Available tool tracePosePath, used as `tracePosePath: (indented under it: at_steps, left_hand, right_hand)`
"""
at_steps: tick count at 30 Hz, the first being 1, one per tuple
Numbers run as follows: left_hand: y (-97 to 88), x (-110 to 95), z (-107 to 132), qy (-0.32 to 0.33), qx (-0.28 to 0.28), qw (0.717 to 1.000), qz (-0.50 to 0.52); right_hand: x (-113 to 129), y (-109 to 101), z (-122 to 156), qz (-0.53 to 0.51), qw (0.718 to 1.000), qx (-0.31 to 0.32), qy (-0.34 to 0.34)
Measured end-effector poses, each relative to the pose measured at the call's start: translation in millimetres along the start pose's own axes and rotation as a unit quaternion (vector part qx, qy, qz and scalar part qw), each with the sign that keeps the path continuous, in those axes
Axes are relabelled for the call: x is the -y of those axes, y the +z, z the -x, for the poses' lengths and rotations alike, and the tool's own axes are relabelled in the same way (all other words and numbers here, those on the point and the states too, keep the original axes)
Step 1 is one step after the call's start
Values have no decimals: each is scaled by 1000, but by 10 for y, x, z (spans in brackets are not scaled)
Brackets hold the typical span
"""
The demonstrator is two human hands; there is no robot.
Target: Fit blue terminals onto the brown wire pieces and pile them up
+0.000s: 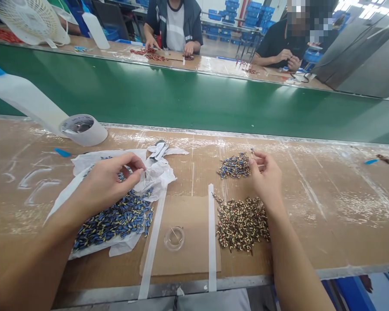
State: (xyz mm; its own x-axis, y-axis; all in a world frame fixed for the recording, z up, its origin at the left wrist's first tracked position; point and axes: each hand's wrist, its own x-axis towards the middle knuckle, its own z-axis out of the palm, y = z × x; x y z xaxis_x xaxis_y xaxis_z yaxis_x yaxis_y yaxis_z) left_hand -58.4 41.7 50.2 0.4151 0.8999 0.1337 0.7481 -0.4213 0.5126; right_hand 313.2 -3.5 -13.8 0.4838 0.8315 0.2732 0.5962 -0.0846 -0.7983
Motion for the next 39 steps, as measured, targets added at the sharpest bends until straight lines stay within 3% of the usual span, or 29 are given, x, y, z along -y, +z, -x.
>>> tracePosePath:
  at_steps: [3, 7, 10, 16, 21, 26, 29, 32, 39]
  left_hand:
    - [92, -41, 18, -3, 18, 993, 118]
    - [249, -27, 24, -26, 89, 964, 249]
    - [277, -26, 22, -33, 106, 961, 255]
    - [285, -109, 37, 3, 128, 957, 259]
    - [412, -174, 55, -34, 186, 910, 369]
    - [503, -235, 72, -50, 217, 896, 384]
    - [546, -249, 80, -61, 224, 888, 398]
    - [589, -247, 82, -58, 237, 879, 409]
    - [680, -230, 90, -47, 220, 891, 395]
  right_hand:
    - [197, 46, 129, -53, 998, 23, -17]
    - [454, 155, 347, -82, 984, 153, -43]
    - [532, 206, 435, -72, 973, 214, -52]
    - [623, 223, 529, -103, 954, 277, -45]
    - [863, 263, 745, -100, 899, 413, -102]
    - [980, 369, 962, -98, 848, 501, -141]
    - [965, 425, 1029, -119, 834, 523, -128]
    - [951, 464, 1065, -132, 843, 507, -120]
    - [944, 460, 1046, -120, 852, 489, -142]
